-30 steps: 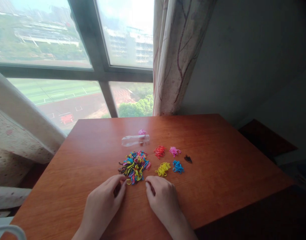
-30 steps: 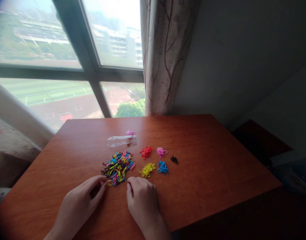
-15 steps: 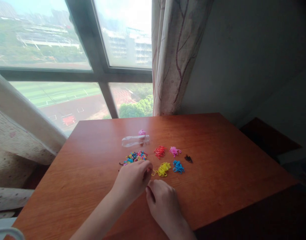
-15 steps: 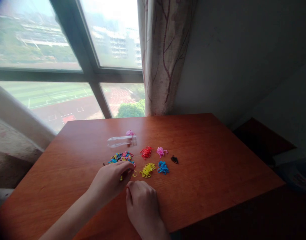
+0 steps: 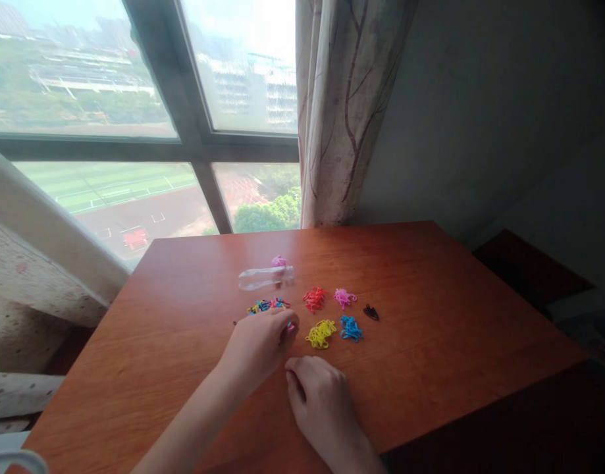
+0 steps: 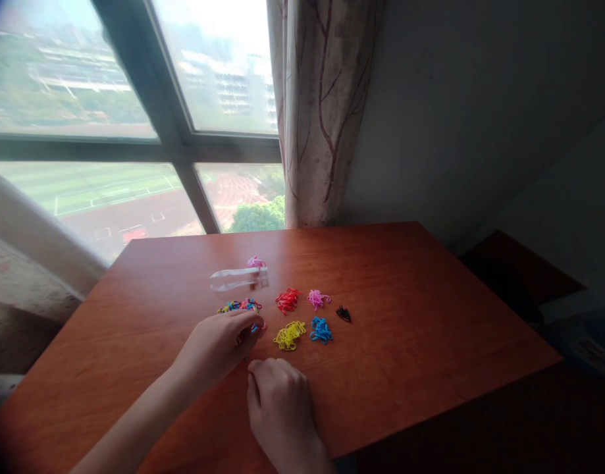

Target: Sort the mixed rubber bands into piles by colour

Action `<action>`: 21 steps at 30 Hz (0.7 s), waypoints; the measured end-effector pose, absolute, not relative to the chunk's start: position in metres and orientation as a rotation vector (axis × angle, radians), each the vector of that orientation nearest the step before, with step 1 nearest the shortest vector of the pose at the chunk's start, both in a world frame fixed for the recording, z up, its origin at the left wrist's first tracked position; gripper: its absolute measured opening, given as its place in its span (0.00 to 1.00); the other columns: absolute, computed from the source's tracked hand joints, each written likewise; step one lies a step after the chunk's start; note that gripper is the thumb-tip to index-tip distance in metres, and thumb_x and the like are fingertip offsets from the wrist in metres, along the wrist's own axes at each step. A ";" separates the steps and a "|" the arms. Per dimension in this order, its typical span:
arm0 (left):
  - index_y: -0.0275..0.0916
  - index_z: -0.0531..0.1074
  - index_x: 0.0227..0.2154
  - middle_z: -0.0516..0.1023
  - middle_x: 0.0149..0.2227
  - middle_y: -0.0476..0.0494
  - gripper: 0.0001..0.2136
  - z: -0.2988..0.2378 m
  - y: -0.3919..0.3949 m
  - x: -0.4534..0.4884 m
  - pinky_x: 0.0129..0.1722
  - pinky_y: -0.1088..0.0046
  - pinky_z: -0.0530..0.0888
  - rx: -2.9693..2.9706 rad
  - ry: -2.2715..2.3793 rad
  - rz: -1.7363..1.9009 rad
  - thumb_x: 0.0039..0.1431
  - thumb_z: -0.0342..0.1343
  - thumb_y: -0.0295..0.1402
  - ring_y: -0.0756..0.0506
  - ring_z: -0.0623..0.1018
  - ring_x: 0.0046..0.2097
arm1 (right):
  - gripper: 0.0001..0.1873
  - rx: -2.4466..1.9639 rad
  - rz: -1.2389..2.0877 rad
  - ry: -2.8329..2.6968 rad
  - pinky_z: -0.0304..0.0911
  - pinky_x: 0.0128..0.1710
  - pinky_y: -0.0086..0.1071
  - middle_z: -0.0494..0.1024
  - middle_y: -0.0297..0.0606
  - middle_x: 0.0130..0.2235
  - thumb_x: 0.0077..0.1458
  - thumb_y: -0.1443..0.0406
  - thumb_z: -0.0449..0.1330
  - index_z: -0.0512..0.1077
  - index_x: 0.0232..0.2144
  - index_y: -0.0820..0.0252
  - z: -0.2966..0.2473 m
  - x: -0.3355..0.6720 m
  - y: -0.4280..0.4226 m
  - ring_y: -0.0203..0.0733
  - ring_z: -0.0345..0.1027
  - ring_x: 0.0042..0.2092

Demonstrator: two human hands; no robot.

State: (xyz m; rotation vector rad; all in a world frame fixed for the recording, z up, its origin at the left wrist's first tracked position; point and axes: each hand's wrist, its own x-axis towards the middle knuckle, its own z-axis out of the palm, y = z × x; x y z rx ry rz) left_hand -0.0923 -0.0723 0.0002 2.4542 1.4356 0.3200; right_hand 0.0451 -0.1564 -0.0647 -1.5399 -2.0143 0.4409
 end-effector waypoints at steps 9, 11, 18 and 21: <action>0.43 0.75 0.35 0.78 0.27 0.52 0.09 -0.029 -0.117 -0.156 0.28 0.77 0.68 2.220 1.590 0.590 0.62 0.50 0.36 0.50 0.75 0.26 | 0.07 -1.618 0.465 -2.031 0.54 0.34 0.29 0.77 0.30 0.33 0.58 0.71 0.57 0.70 0.35 0.53 -0.058 0.040 -0.152 0.39 0.70 0.36; 0.43 0.75 0.35 0.79 0.29 0.52 0.08 -0.038 -0.123 -0.159 0.29 0.77 0.69 2.184 1.590 0.595 0.62 0.50 0.35 0.50 0.76 0.27 | 0.06 -1.637 0.477 -2.035 0.54 0.34 0.29 0.77 0.31 0.33 0.58 0.70 0.59 0.70 0.35 0.53 -0.057 0.037 -0.150 0.39 0.71 0.36; 0.46 0.74 0.39 0.81 0.34 0.51 0.08 -0.050 -0.131 -0.155 0.34 0.75 0.72 2.155 1.638 0.527 0.62 0.51 0.37 0.48 0.80 0.33 | 0.08 -1.683 0.461 -2.048 0.55 0.33 0.30 0.77 0.31 0.34 0.57 0.69 0.62 0.71 0.39 0.53 -0.054 0.024 -0.143 0.41 0.72 0.35; 0.46 0.74 0.38 0.82 0.33 0.52 0.09 -0.049 -0.132 -0.150 0.33 0.74 0.72 2.171 1.675 0.488 0.62 0.51 0.40 0.47 0.81 0.34 | 0.09 -1.675 0.458 -2.062 0.56 0.33 0.31 0.78 0.31 0.35 0.57 0.68 0.62 0.70 0.41 0.53 -0.053 0.023 -0.142 0.42 0.72 0.36</action>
